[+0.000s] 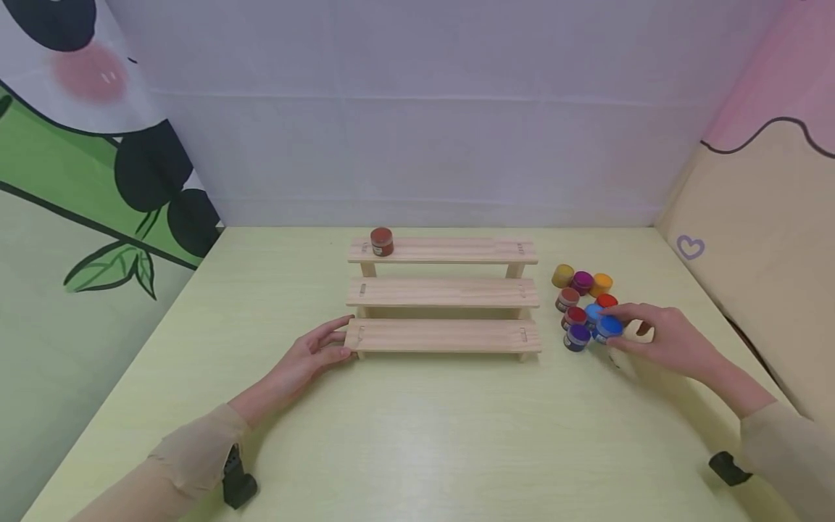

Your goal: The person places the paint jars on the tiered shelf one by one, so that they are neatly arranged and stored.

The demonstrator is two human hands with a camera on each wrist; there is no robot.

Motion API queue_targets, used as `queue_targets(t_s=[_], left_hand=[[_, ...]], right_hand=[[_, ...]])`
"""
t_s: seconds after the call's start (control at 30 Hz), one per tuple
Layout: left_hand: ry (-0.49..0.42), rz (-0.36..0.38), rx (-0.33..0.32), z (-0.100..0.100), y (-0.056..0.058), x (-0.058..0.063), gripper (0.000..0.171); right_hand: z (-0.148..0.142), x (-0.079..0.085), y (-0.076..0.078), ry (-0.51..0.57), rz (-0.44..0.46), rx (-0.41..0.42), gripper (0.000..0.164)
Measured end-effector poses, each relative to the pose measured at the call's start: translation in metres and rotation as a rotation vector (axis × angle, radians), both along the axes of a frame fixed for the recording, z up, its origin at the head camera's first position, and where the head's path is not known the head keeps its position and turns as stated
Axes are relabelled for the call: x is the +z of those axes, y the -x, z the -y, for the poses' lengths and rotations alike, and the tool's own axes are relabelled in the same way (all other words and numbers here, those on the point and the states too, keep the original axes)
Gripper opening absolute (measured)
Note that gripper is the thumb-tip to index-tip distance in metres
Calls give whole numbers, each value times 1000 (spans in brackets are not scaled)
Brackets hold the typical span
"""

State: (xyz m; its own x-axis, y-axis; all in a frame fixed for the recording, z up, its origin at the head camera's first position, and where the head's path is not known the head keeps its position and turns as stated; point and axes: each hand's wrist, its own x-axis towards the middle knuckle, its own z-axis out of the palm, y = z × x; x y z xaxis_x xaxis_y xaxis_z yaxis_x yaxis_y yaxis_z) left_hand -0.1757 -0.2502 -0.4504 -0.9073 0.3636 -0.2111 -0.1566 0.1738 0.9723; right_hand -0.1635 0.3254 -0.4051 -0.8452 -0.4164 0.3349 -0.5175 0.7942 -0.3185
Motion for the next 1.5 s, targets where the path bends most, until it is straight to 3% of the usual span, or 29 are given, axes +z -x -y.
queue_targets(t_s=[0.33, 0.57, 0.9, 1.03, 1.23, 1.5], left_hand=[[33, -31, -22, 0, 0, -1, 68], [30, -25, -31, 3, 2, -3, 68], [36, -23, -50, 5, 3, -4, 68], [46, -9, -36, 4, 3, -3, 68], [50, -21, -47, 5, 4, -3, 68], [28, -22, -57, 5, 4, -3, 68]], right_hand=[[13, 37, 18, 48, -40, 28, 46], [26, 55, 36, 23, -79, 75, 47], [54, 80, 61, 26, 5, 91, 46], [70, 86, 73, 14, 23, 86, 46], [91, 87, 92, 27, -8, 170, 45], [118, 89, 106, 50, 16, 221, 45]])
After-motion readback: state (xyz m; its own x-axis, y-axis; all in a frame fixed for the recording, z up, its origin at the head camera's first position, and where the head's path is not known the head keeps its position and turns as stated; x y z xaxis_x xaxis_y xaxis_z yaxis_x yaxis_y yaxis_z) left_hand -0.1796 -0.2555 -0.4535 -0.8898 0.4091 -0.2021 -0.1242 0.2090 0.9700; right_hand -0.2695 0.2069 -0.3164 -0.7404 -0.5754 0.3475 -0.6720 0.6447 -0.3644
